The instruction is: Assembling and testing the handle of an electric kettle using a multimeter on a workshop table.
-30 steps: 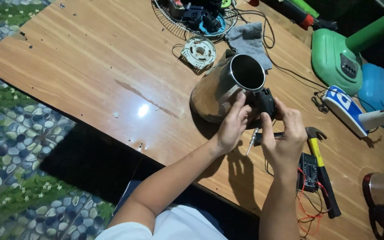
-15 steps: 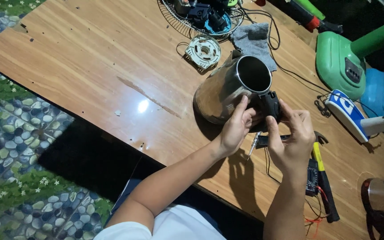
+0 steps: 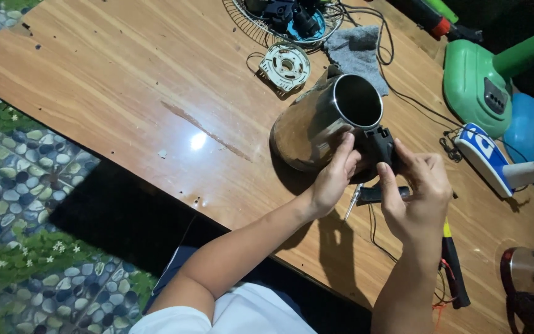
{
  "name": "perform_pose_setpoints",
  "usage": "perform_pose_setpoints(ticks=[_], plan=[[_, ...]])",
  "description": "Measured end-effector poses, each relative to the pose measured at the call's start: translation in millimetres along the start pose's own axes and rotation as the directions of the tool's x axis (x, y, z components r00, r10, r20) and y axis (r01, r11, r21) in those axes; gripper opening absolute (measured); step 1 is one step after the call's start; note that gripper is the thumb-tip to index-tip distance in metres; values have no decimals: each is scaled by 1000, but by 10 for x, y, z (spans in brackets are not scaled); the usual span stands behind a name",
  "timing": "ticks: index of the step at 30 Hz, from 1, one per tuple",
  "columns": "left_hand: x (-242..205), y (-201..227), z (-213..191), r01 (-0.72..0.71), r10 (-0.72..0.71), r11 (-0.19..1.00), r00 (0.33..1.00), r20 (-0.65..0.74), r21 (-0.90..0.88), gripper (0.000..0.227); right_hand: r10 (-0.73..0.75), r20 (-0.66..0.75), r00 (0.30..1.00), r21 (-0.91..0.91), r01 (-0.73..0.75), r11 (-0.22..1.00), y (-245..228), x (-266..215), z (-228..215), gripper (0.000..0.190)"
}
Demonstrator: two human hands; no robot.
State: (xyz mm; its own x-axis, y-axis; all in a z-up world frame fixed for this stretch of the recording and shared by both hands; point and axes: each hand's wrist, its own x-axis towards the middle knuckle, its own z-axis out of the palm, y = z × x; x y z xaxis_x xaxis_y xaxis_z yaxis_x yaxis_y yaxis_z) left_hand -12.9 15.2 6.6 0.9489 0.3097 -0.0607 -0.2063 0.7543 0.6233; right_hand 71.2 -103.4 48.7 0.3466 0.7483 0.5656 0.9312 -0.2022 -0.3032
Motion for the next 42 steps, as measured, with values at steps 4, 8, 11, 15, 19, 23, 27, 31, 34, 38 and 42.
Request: perform_pose_setpoints(ticks=[4, 8, 11, 15, 19, 23, 27, 31, 34, 38, 42], plan=[[-140, 207, 60, 71, -68, 997, 996, 53, -43, 106, 80, 32, 996, 171, -84, 982, -26, 9, 3, 41], [156, -217, -172, 3, 9, 995, 993, 122, -97, 87, 74, 165, 984, -62, -65, 996, 51, 57, -139, 44], [155, -222, -171, 3, 5, 997, 994, 106, -81, 87, 110, 246, 963, -84, -92, 992, -31, 157, -241, 44], [164, -209, -163, 18, -11, 997, 995, 101, -72, 91, 102, 259, 960, -43, -94, 995, -9, 212, -278, 41], [179, -257, -185, 12, -2, 996, 994, 113, -91, 89, 101, 290, 952, -47, -91, 995, 7, 221, -307, 42], [127, -121, -129, 20, -9, 991, 996, 88, -131, 91, 151, 302, 941, -101, -126, 987, -34, 209, -342, 44], [144, -185, -154, 17, -4, 994, 993, 114, -111, 90, 108, 292, 950, -75, -90, 993, 34, 159, -334, 43], [101, -153, -110, -38, 43, 997, 996, 84, -66, 88, 69, 291, 954, -79, -48, 996, 56, 150, -312, 45], [120, -179, -87, -67, 74, 994, 994, 85, -82, 85, 40, 270, 962, -94, -15, 995, 40, 127, -299, 44], [119, -261, -62, -101, 110, 989, 991, 79, -109, 77, 55, 284, 957, -120, -22, 993, 8, 147, -303, 43], [149, -316, -81, -99, 110, 985, 991, 76, -141, 79, 83, 315, 946, -114, -49, 992, -18, 222, -326, 43]])
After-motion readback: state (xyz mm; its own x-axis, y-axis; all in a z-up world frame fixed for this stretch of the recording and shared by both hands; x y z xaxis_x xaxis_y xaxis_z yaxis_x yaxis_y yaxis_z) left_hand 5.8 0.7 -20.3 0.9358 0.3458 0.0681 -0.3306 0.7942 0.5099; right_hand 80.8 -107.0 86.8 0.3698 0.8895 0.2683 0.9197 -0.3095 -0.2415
